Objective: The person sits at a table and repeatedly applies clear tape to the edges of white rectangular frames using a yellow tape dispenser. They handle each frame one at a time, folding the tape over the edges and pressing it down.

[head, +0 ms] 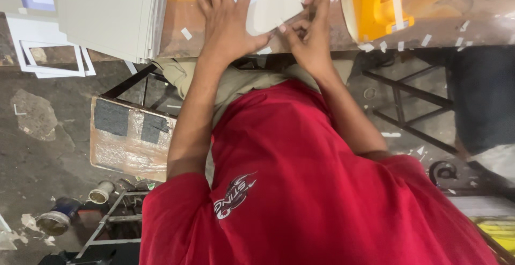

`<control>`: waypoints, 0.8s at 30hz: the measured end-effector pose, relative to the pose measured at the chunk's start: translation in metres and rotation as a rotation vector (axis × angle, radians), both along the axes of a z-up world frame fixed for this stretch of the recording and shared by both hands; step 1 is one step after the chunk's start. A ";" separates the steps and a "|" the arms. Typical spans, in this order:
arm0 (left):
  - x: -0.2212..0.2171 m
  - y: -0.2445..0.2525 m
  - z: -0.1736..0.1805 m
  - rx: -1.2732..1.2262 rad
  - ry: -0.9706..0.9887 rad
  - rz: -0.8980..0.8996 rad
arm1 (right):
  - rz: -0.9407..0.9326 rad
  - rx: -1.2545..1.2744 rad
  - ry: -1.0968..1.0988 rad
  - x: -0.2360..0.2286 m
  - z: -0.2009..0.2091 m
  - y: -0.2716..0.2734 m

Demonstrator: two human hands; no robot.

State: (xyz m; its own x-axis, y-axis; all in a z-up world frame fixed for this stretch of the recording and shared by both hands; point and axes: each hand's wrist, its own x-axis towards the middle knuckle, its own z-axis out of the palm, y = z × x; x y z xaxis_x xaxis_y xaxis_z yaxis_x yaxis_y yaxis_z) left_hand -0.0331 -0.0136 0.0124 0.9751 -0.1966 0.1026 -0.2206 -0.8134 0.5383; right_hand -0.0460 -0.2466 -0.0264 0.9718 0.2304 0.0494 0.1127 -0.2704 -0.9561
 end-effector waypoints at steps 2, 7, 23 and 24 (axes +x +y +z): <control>0.001 0.000 0.001 0.009 0.013 0.005 | -0.001 0.040 0.027 0.002 -0.001 0.002; 0.001 -0.001 0.001 0.007 -0.002 0.013 | -0.011 0.141 0.055 -0.006 0.009 0.008; 0.001 0.000 -0.003 0.017 -0.028 0.018 | 0.026 0.162 0.056 -0.004 -0.019 0.002; 0.001 0.000 -0.003 0.020 -0.027 0.019 | 0.030 0.165 0.048 -0.004 -0.020 0.002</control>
State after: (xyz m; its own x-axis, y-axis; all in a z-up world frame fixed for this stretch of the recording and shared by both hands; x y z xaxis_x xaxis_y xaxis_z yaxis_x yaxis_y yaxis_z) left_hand -0.0323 -0.0133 0.0090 0.9755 -0.1805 0.1254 -0.2195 -0.8281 0.5158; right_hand -0.0498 -0.2448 -0.0465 0.9668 0.2520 0.0424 0.0712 -0.1060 -0.9918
